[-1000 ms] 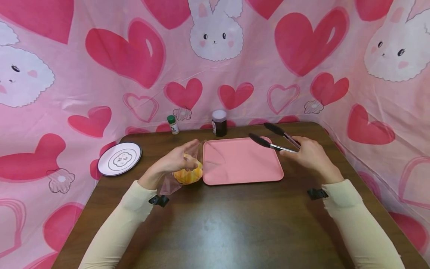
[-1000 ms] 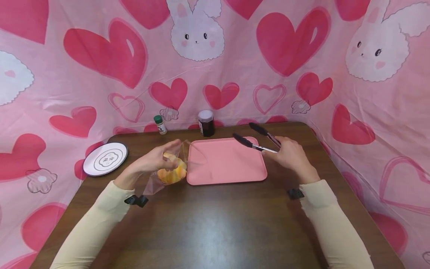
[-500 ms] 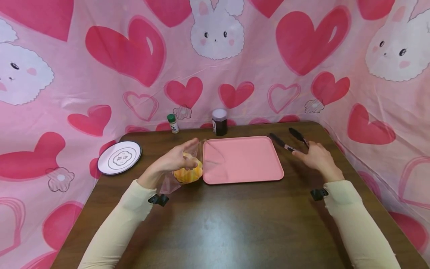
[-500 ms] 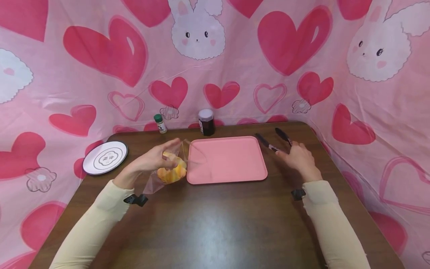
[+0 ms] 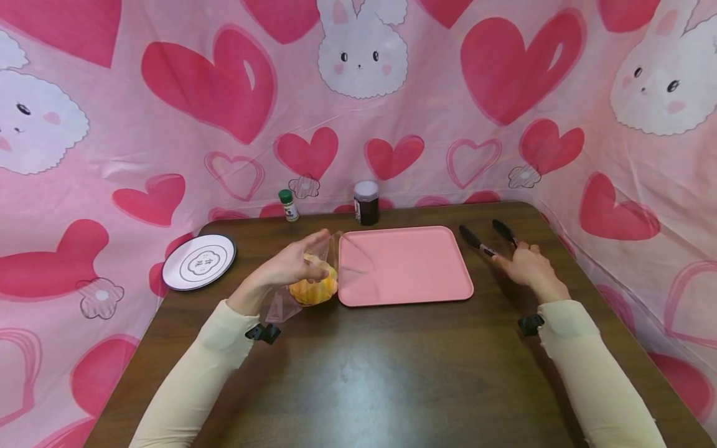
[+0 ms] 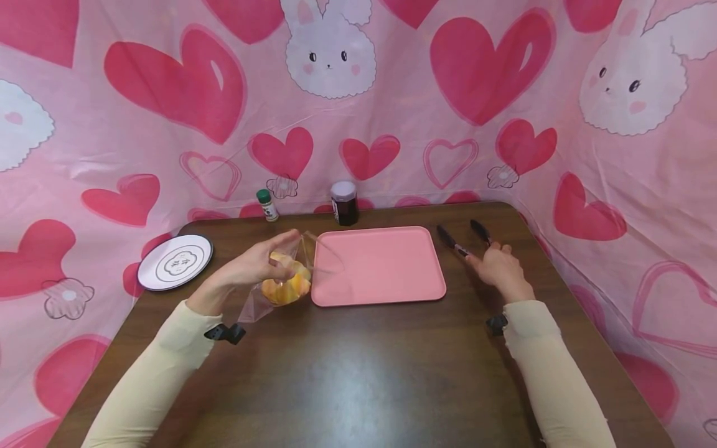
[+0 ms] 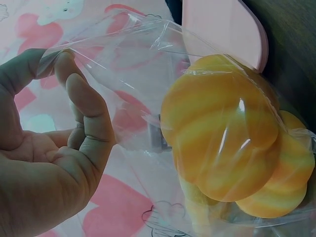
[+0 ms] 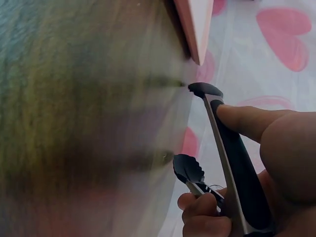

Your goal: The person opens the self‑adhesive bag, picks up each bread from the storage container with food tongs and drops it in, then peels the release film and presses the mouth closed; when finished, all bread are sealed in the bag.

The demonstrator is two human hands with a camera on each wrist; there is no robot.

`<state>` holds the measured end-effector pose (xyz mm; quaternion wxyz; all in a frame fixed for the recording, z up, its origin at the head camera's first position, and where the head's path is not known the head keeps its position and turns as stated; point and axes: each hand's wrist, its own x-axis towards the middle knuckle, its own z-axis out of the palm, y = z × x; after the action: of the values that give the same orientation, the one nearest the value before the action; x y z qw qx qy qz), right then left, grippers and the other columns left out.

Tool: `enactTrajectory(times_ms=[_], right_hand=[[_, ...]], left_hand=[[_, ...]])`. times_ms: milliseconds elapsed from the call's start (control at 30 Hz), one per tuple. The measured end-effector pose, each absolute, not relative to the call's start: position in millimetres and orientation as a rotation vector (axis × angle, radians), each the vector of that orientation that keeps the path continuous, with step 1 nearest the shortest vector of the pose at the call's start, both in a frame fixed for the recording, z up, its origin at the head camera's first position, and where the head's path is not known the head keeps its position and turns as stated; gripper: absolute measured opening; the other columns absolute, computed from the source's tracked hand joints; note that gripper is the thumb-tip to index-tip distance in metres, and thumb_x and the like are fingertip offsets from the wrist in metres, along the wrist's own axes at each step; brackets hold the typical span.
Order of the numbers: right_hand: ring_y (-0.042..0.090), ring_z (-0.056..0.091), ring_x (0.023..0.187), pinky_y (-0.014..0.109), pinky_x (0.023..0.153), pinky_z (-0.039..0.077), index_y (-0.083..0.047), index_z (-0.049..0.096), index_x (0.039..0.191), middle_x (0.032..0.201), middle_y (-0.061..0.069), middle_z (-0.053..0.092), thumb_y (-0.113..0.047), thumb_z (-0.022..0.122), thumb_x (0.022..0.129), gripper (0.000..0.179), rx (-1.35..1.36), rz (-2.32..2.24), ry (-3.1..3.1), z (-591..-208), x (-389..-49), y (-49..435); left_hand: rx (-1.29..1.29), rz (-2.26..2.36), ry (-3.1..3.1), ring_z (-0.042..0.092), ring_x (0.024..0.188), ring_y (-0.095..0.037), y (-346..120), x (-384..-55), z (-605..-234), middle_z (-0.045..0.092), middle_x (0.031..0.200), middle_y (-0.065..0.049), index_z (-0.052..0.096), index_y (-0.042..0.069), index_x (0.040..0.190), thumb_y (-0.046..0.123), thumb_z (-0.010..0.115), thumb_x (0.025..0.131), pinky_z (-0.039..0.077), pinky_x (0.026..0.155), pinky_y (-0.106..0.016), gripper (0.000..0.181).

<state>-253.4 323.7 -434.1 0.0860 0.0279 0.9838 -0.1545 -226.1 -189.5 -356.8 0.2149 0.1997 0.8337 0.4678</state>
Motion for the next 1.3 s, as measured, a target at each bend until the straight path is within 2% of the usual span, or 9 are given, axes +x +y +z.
enactTrajectory(times_ms=[133, 267, 333, 367, 600, 867, 967, 1133, 1300], right_hand=[[0.067, 0.045, 0.107, 0.073, 0.091, 0.041, 0.028, 0.028, 0.133, 0.121, 0.049, 0.034, -0.060, 0.049, 0.096, 0.099, 0.101, -0.445, 2.918, -435, -254, 324], [0.066, 0.045, 0.107, 0.072, 0.086, 0.044, 0.026, 0.029, 0.135, 0.123, 0.047, 0.034, -0.064, 0.053, 0.092, 0.102, 0.131, -0.425, 2.882, -434, -254, 324], [0.063, 0.046, 0.108, 0.071, 0.083, 0.045, 0.024, 0.032, 0.135, 0.125, 0.046, 0.036, -0.066, 0.055, 0.090, 0.103, 0.138, -0.394, 2.870, -434, -253, 325], [0.062, 0.047, 0.107, 0.070, 0.082, 0.045, 0.023, 0.033, 0.134, 0.125, 0.045, 0.038, -0.066, 0.055, 0.089, 0.102, 0.139, -0.378, 2.866, -434, -253, 325], [0.057, 0.051, 0.107, 0.068, 0.080, 0.047, 0.020, 0.037, 0.132, 0.126, 0.043, 0.044, -0.063, 0.059, 0.088, 0.097, 0.134, -0.344, 2.873, -438, -252, 326], [0.053, 0.053, 0.104, 0.066, 0.078, 0.048, 0.017, 0.040, 0.131, 0.123, 0.041, 0.048, -0.065, 0.061, 0.086, 0.097, 0.129, -0.367, 2.883, -438, -251, 330], [0.056, 0.052, 0.108, 0.068, 0.082, 0.047, 0.016, 0.040, 0.134, 0.125, 0.042, 0.047, -0.066, 0.059, 0.087, 0.097, 0.111, -0.383, 2.941, -435, -250, 329], [0.059, 0.045, 0.119, 0.072, 0.089, 0.042, 0.010, 0.035, 0.142, 0.132, 0.041, 0.043, -0.066, 0.058, 0.088, 0.096, 0.101, -0.418, 3.019, -428, -249, 322], [0.058, 0.040, 0.126, 0.073, 0.094, 0.040, 0.001, 0.034, 0.148, 0.140, 0.036, 0.041, -0.069, 0.055, 0.089, 0.095, 0.051, -0.448, 3.061, -414, -245, 305]], left_hand=[[0.533, 1.320, 2.309, 0.048, 0.132, -0.041, -190, -224, -355, 0.017, 0.168, -0.009, 0.016, 0.016, 0.161, 0.011, 0.070, 0.086, 0.060, 0.084, -0.036, 0.092], [0.493, 1.331, 2.329, 0.063, 0.105, -0.036, -192, -222, -355, 0.020, 0.168, -0.005, 0.017, 0.018, 0.161, 0.010, 0.069, 0.087, 0.061, 0.080, -0.036, 0.090], [0.471, 1.328, 2.348, 0.065, 0.090, -0.031, -193, -221, -355, 0.022, 0.167, -0.004, 0.018, 0.020, 0.161, 0.011, 0.069, 0.088, 0.061, 0.079, -0.036, 0.089], [0.470, 1.324, 2.359, 0.065, 0.088, -0.029, -194, -221, -355, 0.022, 0.167, -0.003, 0.018, 0.020, 0.160, 0.012, 0.069, 0.088, 0.061, 0.079, -0.036, 0.089], [0.490, 1.362, 2.373, 0.064, 0.099, -0.027, -201, -220, -352, 0.019, 0.168, -0.006, 0.016, 0.017, 0.161, 0.009, 0.069, 0.089, 0.061, 0.082, -0.037, 0.089], [0.444, 1.378, 2.436, 0.065, 0.085, -0.022, -206, -216, -345, 0.020, 0.167, -0.007, 0.014, 0.017, 0.161, 0.012, 0.069, 0.089, 0.060, 0.081, -0.032, 0.091], [0.421, 1.395, 2.461, 0.067, 0.086, -0.020, -207, -214, -341, 0.022, 0.167, -0.009, 0.014, 0.017, 0.162, 0.011, 0.069, 0.089, 0.060, 0.077, -0.030, 0.091], [0.427, 1.477, 2.461, 0.067, 0.089, -0.018, -207, -211, -336, 0.018, 0.168, -0.010, 0.013, 0.011, 0.161, 0.006, 0.070, 0.088, 0.059, 0.075, -0.024, 0.093], [0.398, 1.528, 2.471, 0.071, 0.090, -0.021, -205, -207, -330, 0.025, 0.164, -0.016, 0.013, 0.011, 0.161, 0.005, 0.069, 0.088, 0.061, 0.074, -0.028, 0.092]])
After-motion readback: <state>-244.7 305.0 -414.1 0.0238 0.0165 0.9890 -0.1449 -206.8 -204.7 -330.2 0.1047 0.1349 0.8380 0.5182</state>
